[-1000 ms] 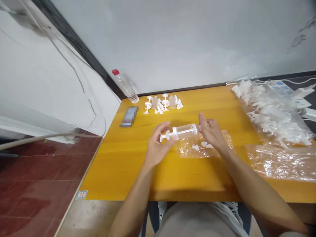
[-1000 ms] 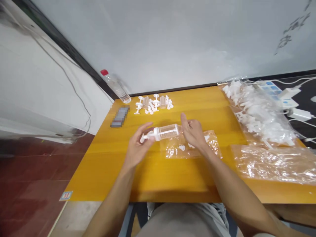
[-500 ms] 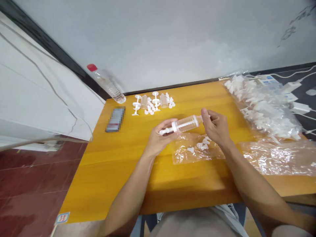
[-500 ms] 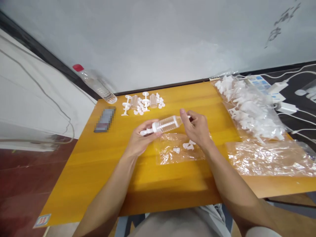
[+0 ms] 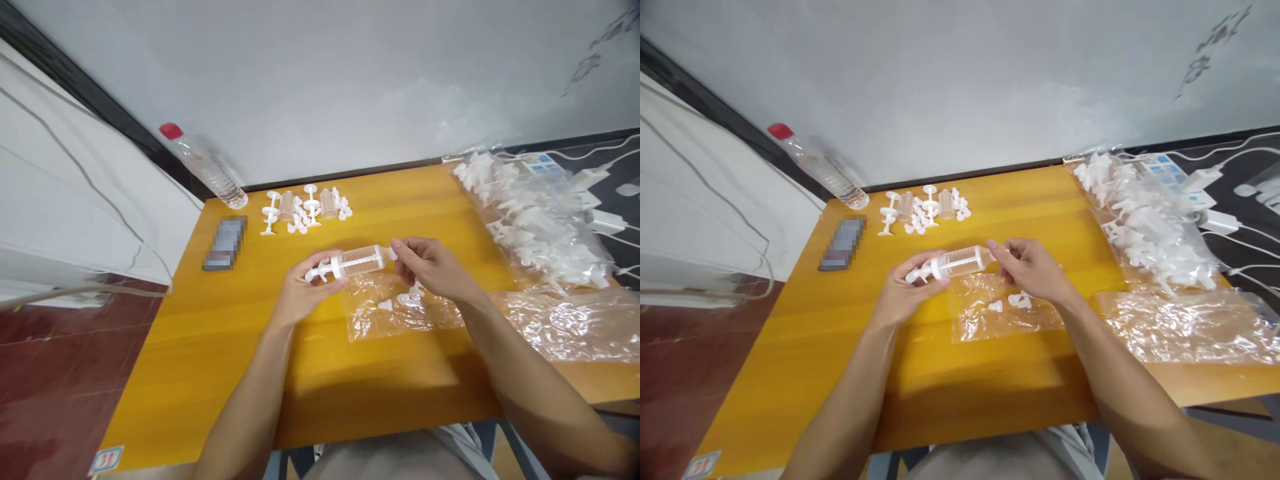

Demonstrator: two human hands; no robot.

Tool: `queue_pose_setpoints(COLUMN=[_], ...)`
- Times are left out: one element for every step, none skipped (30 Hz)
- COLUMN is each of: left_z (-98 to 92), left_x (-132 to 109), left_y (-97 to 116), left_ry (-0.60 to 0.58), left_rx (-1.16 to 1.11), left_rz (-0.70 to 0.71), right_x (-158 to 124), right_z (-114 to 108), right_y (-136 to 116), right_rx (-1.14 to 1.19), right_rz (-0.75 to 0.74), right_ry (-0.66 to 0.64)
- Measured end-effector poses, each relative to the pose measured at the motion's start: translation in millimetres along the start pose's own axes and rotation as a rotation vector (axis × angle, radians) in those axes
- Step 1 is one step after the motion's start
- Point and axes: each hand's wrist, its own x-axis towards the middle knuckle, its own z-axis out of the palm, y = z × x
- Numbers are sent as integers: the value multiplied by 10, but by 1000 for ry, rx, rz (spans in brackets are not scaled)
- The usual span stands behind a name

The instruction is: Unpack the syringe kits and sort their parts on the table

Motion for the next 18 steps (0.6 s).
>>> queue_pose_setpoints(left_z=[-8, -14, -18, -23, -29, -37, -48, -61, -76, -92, -107, -121, -133, -142, -150, -154, -157, -159], left_x=[-6, -5, 5, 24, 50, 81, 113, 144, 171, 191, 204, 211, 211, 208, 204, 200, 197, 198], left_y=[-3, -11, -24, -41, -58, -75, -88, -97, -101, -102, -101, -100, -101, -104, -111, -121, -131, -141], left_ry=[4, 10, 20, 23, 23, 22, 27, 41, 62, 91, 121, 139, 146, 144, 141, 140, 142, 149], left_rx=[14, -2, -44, -102, -169, -241, -307, -362, -405, -438, -462, -474, -477, -472, -462, -449, -436, -427], left_rz=[16, 8, -22, -78, -152, -237, -324, -402, -455, -473, -460, -426, -384, -346, -321, -315, -324, -339], right_x=[14, 34, 60, 93, 135, 188, 252, 326, 409, 498, 589, 678, 760, 832, 890, 934, 965, 984], right_z=[-11, -24, -39, -58, -81, -110, -142, -174, -204, -228, -242, -244, -234, -214, -186, -157, -129, -107], right_y=[1, -1, -9, -23, -46, -76, -111, -149, -186, -219, -244, -261, -268, -265, -254, -236, -212, -185], right_rx=[19, 45, 77, 105, 123, 126, 119, 105, 88, 71, 59, 54, 56, 65, 81, 104, 129, 151], right_rz=[20, 23, 5, -30, -73, -117, -157, -192, -217, -230, -235, -229, -211, -185, -157, -129, -107, -91], right_ry=[-9, -24, -46, -70, -87, -98, -105, -106, -111, -120, -139, -165, -198, -231, -262, -287, -308, -326])
